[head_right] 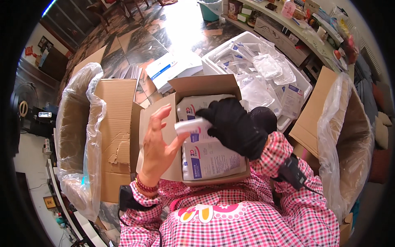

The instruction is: Organizing and packing teal medical masks into boxes.

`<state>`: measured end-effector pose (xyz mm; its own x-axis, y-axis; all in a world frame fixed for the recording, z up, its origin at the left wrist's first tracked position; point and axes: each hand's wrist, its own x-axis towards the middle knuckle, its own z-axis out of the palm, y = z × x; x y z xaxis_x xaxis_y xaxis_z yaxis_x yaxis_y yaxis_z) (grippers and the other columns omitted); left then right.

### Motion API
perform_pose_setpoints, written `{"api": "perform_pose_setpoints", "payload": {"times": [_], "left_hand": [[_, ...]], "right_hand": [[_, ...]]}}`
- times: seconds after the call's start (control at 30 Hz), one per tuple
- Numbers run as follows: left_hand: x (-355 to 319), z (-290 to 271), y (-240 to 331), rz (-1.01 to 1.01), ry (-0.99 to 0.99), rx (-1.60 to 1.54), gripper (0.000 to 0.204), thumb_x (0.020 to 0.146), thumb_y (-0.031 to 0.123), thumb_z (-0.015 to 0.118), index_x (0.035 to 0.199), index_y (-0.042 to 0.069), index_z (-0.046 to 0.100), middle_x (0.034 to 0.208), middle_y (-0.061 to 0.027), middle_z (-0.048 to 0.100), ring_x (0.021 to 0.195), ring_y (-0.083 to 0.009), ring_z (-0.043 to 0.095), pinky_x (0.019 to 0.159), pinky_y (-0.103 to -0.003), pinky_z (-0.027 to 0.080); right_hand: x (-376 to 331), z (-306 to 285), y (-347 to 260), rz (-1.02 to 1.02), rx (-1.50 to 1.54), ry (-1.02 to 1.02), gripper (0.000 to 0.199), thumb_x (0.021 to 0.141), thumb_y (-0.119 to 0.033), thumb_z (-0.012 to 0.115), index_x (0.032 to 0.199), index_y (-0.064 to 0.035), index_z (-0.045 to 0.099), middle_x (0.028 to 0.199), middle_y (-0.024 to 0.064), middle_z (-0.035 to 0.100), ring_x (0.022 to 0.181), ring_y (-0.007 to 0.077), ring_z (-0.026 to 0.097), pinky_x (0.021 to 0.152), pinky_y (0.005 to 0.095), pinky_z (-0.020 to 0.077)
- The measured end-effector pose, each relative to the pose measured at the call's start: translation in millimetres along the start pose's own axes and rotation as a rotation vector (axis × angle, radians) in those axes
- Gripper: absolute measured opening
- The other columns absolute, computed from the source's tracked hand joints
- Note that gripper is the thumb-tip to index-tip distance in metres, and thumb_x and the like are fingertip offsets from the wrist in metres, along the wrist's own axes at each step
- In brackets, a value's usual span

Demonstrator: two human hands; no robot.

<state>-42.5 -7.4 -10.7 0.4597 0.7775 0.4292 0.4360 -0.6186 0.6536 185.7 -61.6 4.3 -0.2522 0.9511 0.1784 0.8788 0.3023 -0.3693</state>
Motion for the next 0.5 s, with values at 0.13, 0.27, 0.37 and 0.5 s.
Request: {"api": "perform_pose_setpoints", "payload": {"times": [0.13, 0.27, 0.37, 0.5], "left_hand": [[12, 7, -7, -0.047, -0.207, 0.045, 0.064, 0.086, 0.027, 0.079, 0.134, -0.003, 0.05, 0.127, -0.0209, 0.061, 0.116, -0.0379, 0.061, 0.098, -0.043, 0.05], [29, 29, -17, 0.015, -0.177, 0.279, 0.049, 0.09, 0.024, 0.072, 0.126, -0.004, 0.052, 0.123, -0.0254, 0.061, 0.102, -0.0403, 0.066, 0.086, -0.045, 0.054], [53, 40, -25, 0.022, -0.316, 0.393, 0.042, 0.089, 0.021, 0.072, 0.118, -0.004, 0.054, 0.116, -0.0251, 0.063, 0.094, -0.0407, 0.068, 0.078, -0.047, 0.055], [65, 44, -24, -0.126, -0.464, 0.527, 0.041, 0.088, 0.022, 0.073, 0.117, -0.001, 0.055, 0.108, -0.0207, 0.066, 0.097, -0.0417, 0.067, 0.081, -0.048, 0.054]], "right_hand": [[2, 13, 1, -0.083, -0.085, 0.157, 0.044, 0.079, -0.027, 0.079, 0.118, -0.0085, 0.067, 0.114, 0.017, 0.066, 0.107, 0.0361, 0.062, 0.095, 0.0468, 0.0475], [44, 42, 46, 0.047, 0.052, -0.039, 0.04, 0.08, -0.036, 0.079, 0.105, -0.0055, 0.073, 0.107, 0.0187, 0.07, 0.101, 0.0356, 0.067, 0.091, 0.0468, 0.0516], [62, 54, 65, 0.029, 0.02, -0.092, 0.043, 0.076, -0.038, 0.082, 0.102, -0.0051, 0.075, 0.102, 0.0187, 0.071, 0.097, 0.0355, 0.068, 0.09, 0.0459, 0.0527], [72, 48, 57, 0.014, -0.015, -0.096, 0.048, 0.069, -0.038, 0.086, 0.101, -0.0047, 0.075, 0.102, 0.0172, 0.07, 0.098, 0.0351, 0.068, 0.09, 0.0453, 0.0526]]}}
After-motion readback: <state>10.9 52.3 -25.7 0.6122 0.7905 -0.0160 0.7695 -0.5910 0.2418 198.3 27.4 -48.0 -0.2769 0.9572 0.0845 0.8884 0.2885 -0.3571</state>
